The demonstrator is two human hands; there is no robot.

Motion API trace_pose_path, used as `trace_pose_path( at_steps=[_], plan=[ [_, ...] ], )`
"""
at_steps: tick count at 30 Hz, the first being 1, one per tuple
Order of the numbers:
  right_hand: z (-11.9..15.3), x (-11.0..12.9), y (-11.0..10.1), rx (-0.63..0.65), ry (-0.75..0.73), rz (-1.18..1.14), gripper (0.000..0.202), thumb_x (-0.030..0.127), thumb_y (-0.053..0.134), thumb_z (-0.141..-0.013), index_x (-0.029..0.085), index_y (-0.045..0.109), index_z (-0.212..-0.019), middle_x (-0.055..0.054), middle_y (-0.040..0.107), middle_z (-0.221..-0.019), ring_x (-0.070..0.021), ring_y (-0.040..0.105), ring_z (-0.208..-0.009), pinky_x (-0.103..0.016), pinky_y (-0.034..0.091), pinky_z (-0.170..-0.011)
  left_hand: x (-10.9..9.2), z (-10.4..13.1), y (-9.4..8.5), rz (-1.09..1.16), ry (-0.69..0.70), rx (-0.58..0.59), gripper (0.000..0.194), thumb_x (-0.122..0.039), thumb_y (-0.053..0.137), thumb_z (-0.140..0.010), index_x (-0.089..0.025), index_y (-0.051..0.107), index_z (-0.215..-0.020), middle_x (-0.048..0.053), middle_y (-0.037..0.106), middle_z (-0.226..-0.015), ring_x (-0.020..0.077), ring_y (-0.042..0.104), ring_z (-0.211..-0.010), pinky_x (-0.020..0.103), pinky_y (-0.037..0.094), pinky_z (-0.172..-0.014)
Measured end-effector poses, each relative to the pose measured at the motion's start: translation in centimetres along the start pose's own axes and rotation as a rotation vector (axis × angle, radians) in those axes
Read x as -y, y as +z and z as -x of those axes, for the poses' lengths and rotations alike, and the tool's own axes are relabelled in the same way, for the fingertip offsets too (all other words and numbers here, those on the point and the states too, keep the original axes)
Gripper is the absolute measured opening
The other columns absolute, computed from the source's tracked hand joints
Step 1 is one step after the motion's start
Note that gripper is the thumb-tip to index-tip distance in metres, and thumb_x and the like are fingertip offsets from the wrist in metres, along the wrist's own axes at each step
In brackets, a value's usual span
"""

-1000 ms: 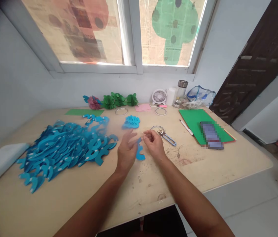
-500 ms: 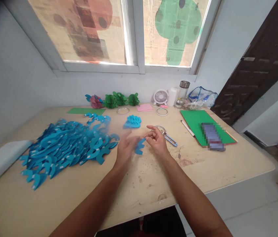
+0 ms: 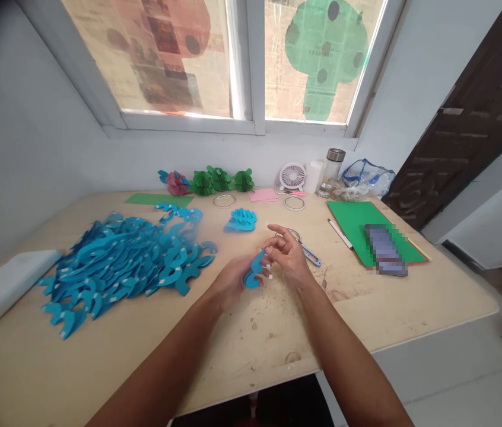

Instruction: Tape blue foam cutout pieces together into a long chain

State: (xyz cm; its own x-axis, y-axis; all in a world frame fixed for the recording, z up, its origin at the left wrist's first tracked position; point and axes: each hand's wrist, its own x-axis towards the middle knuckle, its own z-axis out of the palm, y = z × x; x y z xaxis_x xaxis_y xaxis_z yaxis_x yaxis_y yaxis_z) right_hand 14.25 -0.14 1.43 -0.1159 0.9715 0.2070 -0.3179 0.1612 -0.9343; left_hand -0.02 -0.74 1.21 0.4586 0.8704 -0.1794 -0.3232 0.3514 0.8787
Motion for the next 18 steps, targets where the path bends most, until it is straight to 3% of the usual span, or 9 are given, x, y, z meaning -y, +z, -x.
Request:
trace_pose_path(
  at_steps=[4, 8, 11, 15, 18],
  plan=[
    [0.07, 0.28, -0.02, -0.021, 0.02, 0.013, 0.052, 0.031, 0.071, -0.066, 0.027, 0.05, -0.114, 0.002, 0.057, -0.076, -0.0084, 0.046, -0.053, -0.021, 0.04, -0.043, -0.08, 0.38, 0.07, 0.097, -0.089, 0.171, 0.04, -0.052, 0.053, -0.077, -0.014, 0.065, -0.081, 0.01, 0.064, -0.087, 0.0172, 0.061, -0.074, 0.025, 0.043, -0.057],
    [0.06, 0.35, -0.13, -0.037, 0.045, 0.048, 0.057, 0.033, 0.071, -0.065, 0.027, 0.049, -0.116, 0.002, 0.058, -0.077, -0.0089, 0.048, -0.054, -0.019, 0.038, -0.041, -0.1, 0.71, 0.13, 0.155, -0.12, 0.248, 0.039, -0.052, 0.051, -0.078, -0.016, 0.064, -0.079, 0.011, 0.064, -0.085, 0.02, 0.062, -0.078, 0.029, 0.046, -0.063],
    [0.06, 0.36, -0.12, -0.032, 0.052, 0.067, 0.059, 0.034, 0.071, -0.064, 0.026, 0.047, -0.118, 0.001, 0.058, -0.078, -0.0097, 0.049, -0.056, -0.019, 0.039, -0.043, -0.07, 0.86, 0.13, 0.169, -0.098, 0.235, 0.033, -0.048, 0.054, -0.078, -0.017, 0.062, -0.074, 0.012, 0.064, -0.087, 0.0211, 0.062, -0.081, 0.031, 0.047, -0.067],
    [0.06, 0.32, -0.06, -0.023, 0.055, 0.089, 0.06, 0.034, 0.07, -0.065, 0.025, 0.046, -0.119, -0.001, 0.059, -0.079, -0.0113, 0.05, -0.061, -0.02, 0.041, -0.046, -0.01, 0.85, 0.07, 0.103, -0.054, 0.208, 0.028, -0.042, 0.061, -0.074, -0.016, 0.062, -0.082, 0.014, 0.064, -0.097, 0.0211, 0.061, -0.085, 0.031, 0.047, -0.069],
    [-0.02, 0.18, -0.17, -0.053, 0.049, 0.11, 0.055, 0.036, 0.067, -0.068, 0.023, 0.048, -0.118, -0.004, 0.061, -0.084, -0.0111, 0.05, -0.059, -0.021, 0.04, -0.047, 0.15, 0.56, 0.02, 0.018, 0.021, 0.138, 0.027, -0.041, 0.063, -0.072, -0.014, 0.062, -0.079, 0.013, 0.064, -0.1, 0.0182, 0.06, -0.081, 0.028, 0.046, -0.066]
  ],
)
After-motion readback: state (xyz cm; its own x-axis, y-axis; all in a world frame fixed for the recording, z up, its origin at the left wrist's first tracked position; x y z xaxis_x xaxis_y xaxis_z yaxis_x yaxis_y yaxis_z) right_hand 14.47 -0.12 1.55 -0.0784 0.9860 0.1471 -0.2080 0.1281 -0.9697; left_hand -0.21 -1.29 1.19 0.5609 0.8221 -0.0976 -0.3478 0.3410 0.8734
